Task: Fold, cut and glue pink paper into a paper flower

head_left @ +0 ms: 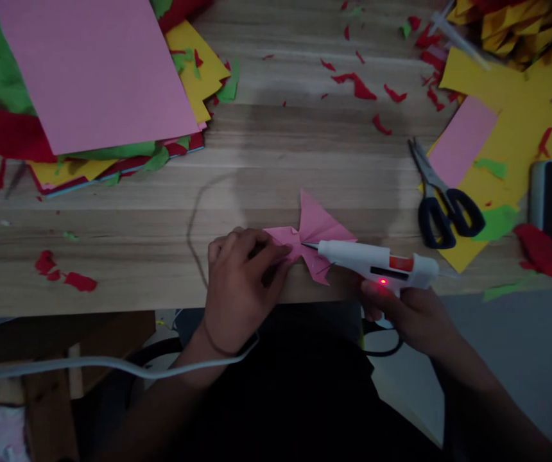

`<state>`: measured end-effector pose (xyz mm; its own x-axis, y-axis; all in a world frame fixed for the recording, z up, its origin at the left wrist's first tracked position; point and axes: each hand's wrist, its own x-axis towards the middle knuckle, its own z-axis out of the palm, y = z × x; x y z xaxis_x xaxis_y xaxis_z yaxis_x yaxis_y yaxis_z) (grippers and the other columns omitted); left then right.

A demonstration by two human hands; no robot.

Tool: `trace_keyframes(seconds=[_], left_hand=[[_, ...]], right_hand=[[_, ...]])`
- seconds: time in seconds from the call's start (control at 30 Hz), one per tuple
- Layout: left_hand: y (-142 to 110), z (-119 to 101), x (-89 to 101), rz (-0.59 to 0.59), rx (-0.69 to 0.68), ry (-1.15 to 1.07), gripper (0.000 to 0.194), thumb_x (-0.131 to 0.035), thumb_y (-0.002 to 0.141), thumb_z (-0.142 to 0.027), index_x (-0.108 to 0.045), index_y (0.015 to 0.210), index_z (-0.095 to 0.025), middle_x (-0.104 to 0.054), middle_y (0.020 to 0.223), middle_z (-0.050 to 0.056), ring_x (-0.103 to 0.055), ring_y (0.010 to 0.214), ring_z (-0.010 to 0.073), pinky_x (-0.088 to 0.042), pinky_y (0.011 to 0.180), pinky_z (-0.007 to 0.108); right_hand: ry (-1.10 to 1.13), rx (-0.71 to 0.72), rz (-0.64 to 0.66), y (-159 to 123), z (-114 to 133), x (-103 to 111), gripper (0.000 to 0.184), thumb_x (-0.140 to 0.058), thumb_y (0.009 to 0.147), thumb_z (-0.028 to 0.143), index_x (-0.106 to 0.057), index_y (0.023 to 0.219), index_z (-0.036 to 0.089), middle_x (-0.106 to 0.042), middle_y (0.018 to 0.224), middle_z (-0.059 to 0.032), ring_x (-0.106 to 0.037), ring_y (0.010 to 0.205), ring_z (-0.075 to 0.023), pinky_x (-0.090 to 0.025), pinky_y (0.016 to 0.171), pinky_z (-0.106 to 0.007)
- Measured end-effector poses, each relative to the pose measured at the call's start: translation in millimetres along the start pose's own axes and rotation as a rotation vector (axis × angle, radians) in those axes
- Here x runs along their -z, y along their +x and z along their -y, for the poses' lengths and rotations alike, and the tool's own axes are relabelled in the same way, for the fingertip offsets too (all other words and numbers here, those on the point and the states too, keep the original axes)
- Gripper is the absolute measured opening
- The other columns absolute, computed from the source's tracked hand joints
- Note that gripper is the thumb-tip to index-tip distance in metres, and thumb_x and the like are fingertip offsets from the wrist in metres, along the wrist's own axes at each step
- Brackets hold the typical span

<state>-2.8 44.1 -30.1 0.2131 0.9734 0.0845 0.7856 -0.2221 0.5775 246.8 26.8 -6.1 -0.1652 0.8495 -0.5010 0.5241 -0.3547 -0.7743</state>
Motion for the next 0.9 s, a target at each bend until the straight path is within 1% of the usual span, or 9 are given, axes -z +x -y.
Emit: trace_keyframes(seconds=[0.13,0.2,0.3,0.37,0.43,0.5,0.67,0.8,0.9], left_hand=[[-1,9,3.0,-0.072,-0.01,-0.115,0.009,-0.065,0.092,-0.025,-0.069,0.1,-0.024,-0.065,0.1,0.004,-0.06,0.095,0.0213,-0.044,0.085,0.04],[0,15,7.4,-0.092,-0.035,-0.135,0.018,-0.067,0.09,-0.025,-0.066,0.108,-0.022,-0.063,0.107,0.007,-0.06,0.101,0.0228,-0.046,0.088,0.04],[2,22,15.6,0.036,-0.141,-0.049,0.04,-0.067,0.088,-0.029,-0.06,0.127,-0.022,-0.06,0.125,0.011,-0.056,0.112,0.0276,-0.045,0.095,0.045],[4,24,20.7,0.124,-0.197,0.033,0.042,-0.066,0.089,-0.032,-0.06,0.13,-0.025,-0.058,0.131,0.01,-0.055,0.112,0.029,-0.044,0.095,0.047],[7,25,24.8,0.172,-0.224,0.09,0.035,-0.064,0.09,-0.034,-0.065,0.125,-0.027,-0.058,0.13,0.009,-0.055,0.109,0.029,-0.045,0.092,0.047],[10,24,27.9,0.198,-0.23,0.117,0.031,-0.063,0.091,-0.037,-0.067,0.119,-0.025,-0.059,0.127,0.01,-0.055,0.108,0.0291,-0.045,0.092,0.047],[15,25,31.5,0.239,-0.257,0.053,0.021,-0.061,0.092,-0.036,-0.062,0.104,-0.019,-0.059,0.122,0.012,-0.056,0.11,0.027,-0.046,0.096,0.044],[14,31,28.5,0.181,-0.285,-0.07,0.013,-0.062,0.092,-0.031,-0.055,0.089,-0.02,-0.061,0.12,0.01,-0.059,0.111,0.0232,-0.047,0.094,0.038],[13,38,24.7,0.119,-0.293,-0.145,0.006,-0.057,0.095,-0.022,-0.055,0.089,-0.02,-0.065,0.11,0.007,-0.061,0.105,0.0199,-0.048,0.091,0.035]], right_hand=[[0.074,0.002,-0.026,-1,-5,-3,0.044,-0.061,0.089,0.055,-0.056,0.059,0.023,-0.058,0.048,0.0008,-0.055,0.044,-0.0132,-0.044,0.042,-0.025],[0.129,0.009,-0.03,-1,-8,-5,0.041,-0.062,0.088,0.055,-0.057,0.062,0.023,-0.058,0.049,0.0014,-0.055,0.044,-0.0135,-0.045,0.042,-0.025],[0.195,0.028,-0.073,0,-10,-7,0.035,-0.064,0.086,0.054,-0.061,0.072,0.022,-0.058,0.049,0.0028,-0.055,0.044,-0.0138,-0.045,0.041,-0.025],[0.16,0.046,-0.084,2,-11,-7,0.036,-0.064,0.086,0.053,-0.061,0.069,0.022,-0.058,0.049,0.0021,-0.056,0.043,-0.0139,-0.045,0.041,-0.025],[0.084,0.067,-0.077,4,-12,-6,0.041,-0.063,0.086,0.054,-0.06,0.061,0.022,-0.058,0.046,0.0007,-0.056,0.043,-0.0142,-0.044,0.041,-0.025],[0.034,0.081,-0.079,6,-13,-6,0.043,-0.062,0.086,0.056,-0.059,0.058,0.023,-0.058,0.045,-0.0001,-0.056,0.042,-0.0146,-0.044,0.041,-0.026],[0.026,0.116,-0.069,7,-13,-7,0.042,-0.061,0.087,0.056,-0.06,0.062,0.022,-0.059,0.047,0.0,-0.058,0.045,-0.0152,-0.047,0.047,-0.028],[-0.008,0.135,-0.094,4,-14,-9,0.042,-0.06,0.087,0.056,-0.061,0.063,0.021,-0.06,0.048,-0.0003,-0.059,0.047,-0.0152,-0.047,0.049,-0.028],[0.027,0.109,-0.114,-1,-18,-10,0.043,-0.063,0.083,0.059,-0.063,0.064,0.02,-0.062,0.05,-0.0012,-0.06,0.046,-0.0155,-0.047,0.047,-0.027]])
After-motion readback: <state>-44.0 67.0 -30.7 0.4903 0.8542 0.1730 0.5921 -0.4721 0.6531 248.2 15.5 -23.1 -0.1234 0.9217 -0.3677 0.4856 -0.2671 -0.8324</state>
